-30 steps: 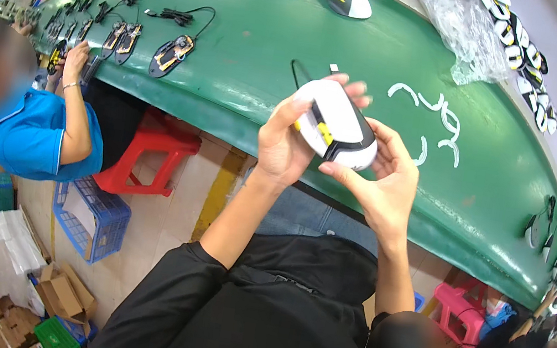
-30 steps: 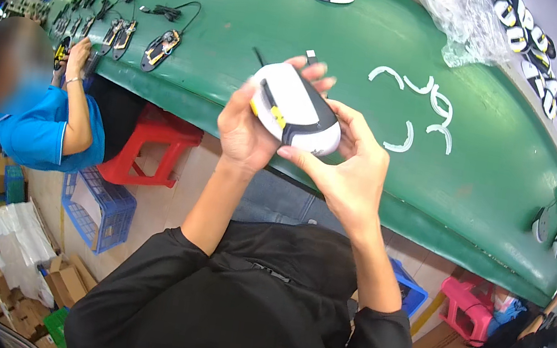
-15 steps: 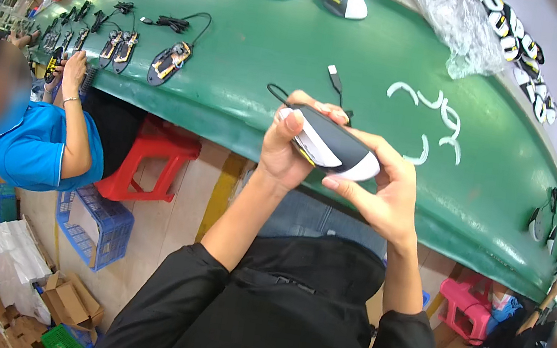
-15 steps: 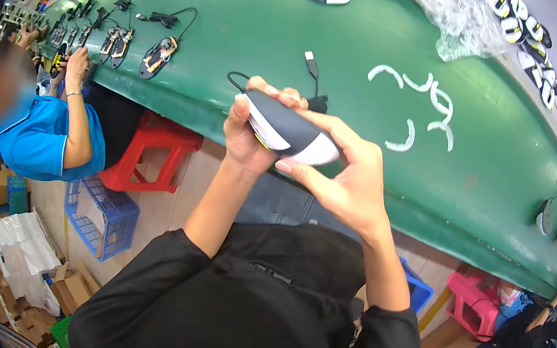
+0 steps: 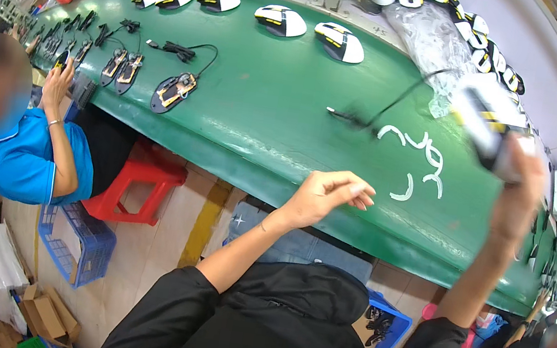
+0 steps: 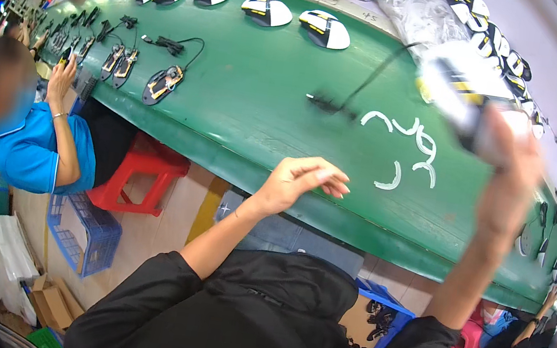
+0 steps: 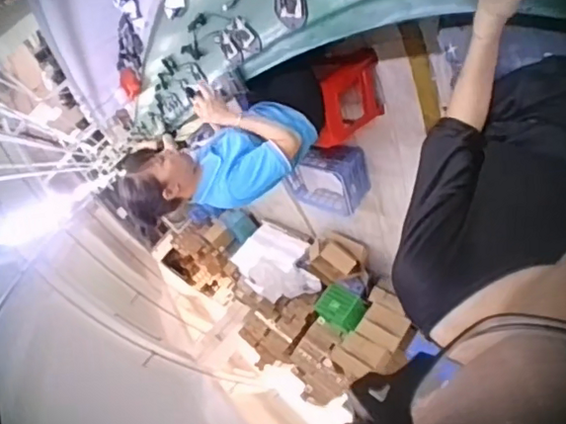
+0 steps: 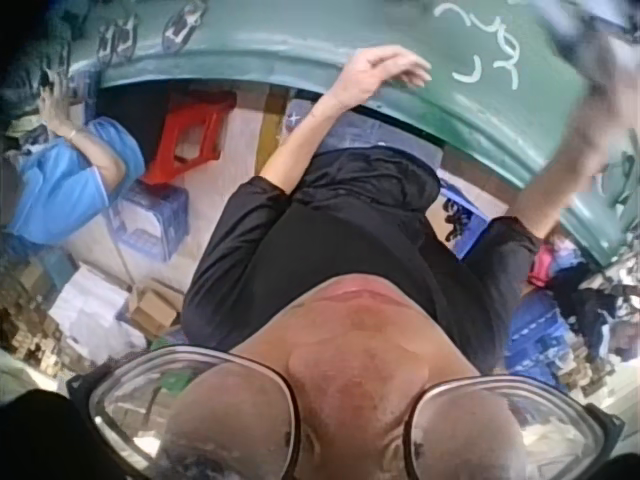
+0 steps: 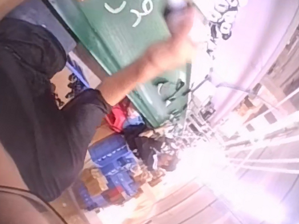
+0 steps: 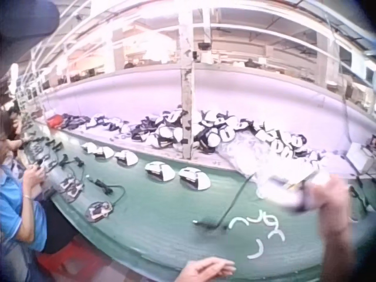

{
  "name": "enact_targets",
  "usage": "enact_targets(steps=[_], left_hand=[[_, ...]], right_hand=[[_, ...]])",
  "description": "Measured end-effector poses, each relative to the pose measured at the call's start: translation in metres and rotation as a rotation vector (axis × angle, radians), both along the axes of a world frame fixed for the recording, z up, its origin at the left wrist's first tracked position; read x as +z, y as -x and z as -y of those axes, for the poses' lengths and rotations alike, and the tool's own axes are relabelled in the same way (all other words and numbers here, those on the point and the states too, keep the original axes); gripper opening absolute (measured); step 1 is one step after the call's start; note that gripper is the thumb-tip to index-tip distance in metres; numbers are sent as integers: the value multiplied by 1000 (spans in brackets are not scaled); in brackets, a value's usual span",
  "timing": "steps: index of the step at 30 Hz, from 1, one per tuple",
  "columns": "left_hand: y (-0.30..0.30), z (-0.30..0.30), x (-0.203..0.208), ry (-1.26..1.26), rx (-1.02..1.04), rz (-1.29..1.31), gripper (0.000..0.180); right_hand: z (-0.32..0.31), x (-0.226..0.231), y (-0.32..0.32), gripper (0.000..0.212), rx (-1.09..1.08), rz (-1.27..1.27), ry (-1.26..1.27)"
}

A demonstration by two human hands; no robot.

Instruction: The person assembles computer mice by attaching curved light guides and internal components to the mouse bases, snapping the upper covers onto the bases, and sliding the assembled mice down the conveyor line by hand.

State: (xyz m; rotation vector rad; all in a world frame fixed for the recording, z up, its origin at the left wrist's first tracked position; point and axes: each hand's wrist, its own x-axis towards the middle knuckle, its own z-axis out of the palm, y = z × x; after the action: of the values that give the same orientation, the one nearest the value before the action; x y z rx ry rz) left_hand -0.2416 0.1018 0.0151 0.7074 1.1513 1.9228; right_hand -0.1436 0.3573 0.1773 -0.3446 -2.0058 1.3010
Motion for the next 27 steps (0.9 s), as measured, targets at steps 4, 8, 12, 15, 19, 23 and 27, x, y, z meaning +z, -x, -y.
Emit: enact_targets(steps=[4, 8, 12, 15, 19, 23, 27], left_hand=[[-2, -4, 6, 72, 39, -172, 26], [3, 12, 6, 52, 112, 3, 21], [47, 67, 22, 314, 727, -571, 12], [102, 123, 35, 752, 982, -884, 37], [166, 194, 31, 1192, 965, -1080, 63], [213, 221, 21, 1308, 694, -1002, 87], [231, 203, 39, 1386, 510, -887, 80]], right_hand=[[-41, 66, -56, 34, -293, -54, -161], [-23, 21, -79, 46, -791, 218, -441], [-42, -85, -114, 45, -953, 499, -696], [-50, -132, -139, 45, -889, 624, -702], [-42, -144, -120, 44, -790, 670, -939], [0, -114, -33, 41, -518, 472, -799], [46, -99, 56, 37, -179, 400, -629]])
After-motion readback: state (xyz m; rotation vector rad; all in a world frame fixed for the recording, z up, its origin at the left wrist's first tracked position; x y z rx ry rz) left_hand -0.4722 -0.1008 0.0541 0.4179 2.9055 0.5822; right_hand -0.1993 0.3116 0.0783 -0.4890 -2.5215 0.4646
